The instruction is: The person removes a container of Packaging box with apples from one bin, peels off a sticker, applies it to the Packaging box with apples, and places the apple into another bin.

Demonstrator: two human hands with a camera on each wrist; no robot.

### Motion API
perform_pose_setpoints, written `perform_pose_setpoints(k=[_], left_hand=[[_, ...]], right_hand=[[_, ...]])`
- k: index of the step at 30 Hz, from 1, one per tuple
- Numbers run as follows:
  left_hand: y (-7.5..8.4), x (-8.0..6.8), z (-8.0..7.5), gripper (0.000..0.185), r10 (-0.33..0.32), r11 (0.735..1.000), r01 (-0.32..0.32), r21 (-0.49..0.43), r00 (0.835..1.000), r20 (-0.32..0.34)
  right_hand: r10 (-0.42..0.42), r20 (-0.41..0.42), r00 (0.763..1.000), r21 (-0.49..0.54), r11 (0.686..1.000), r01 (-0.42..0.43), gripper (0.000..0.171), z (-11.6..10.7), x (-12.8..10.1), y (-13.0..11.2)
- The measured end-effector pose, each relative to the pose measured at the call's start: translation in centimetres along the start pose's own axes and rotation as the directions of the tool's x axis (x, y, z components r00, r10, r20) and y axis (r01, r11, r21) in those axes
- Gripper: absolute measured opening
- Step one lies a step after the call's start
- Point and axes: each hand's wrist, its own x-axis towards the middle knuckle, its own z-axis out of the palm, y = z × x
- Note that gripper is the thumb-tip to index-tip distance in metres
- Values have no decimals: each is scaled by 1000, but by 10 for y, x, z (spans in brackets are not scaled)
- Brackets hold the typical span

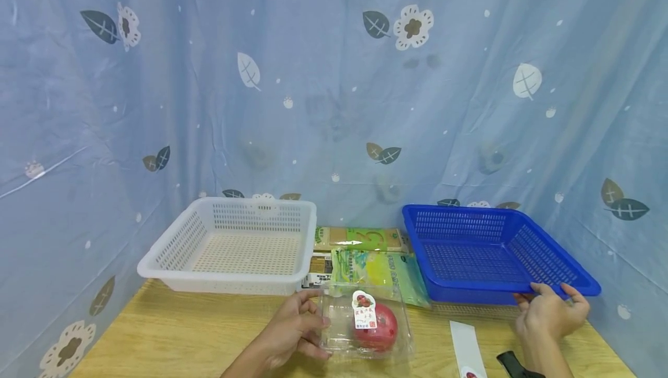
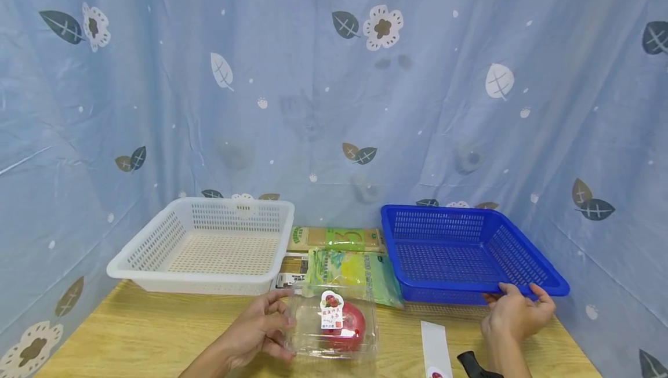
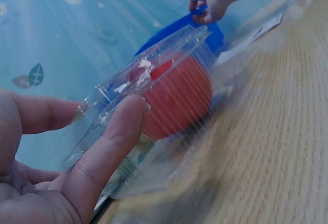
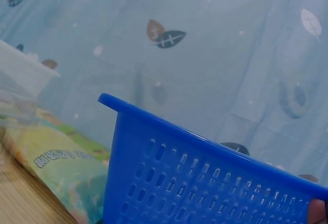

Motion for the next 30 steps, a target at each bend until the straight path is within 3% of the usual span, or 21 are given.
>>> perform_pose_setpoints(k=[6,13,24,30], left_hand=[[3,1,4,84,14,1000,-13,20,999,-40],[12,3,13,85,31,999,-31,8,999,-26],[54,7,22,85,92,996,-91,14,995,-40],[71,20,30,83,115,993,-115,19,993,-25]], right_hand=[[18,7,1000,9,1000,-18,45,0,-1,0],[34,14,999,32,999,-35,47,1,-3,0],[43,35,998,50,998,-45,45,0,-3,1],[43,18,999,78,996,-44,45,0,-2,1]])
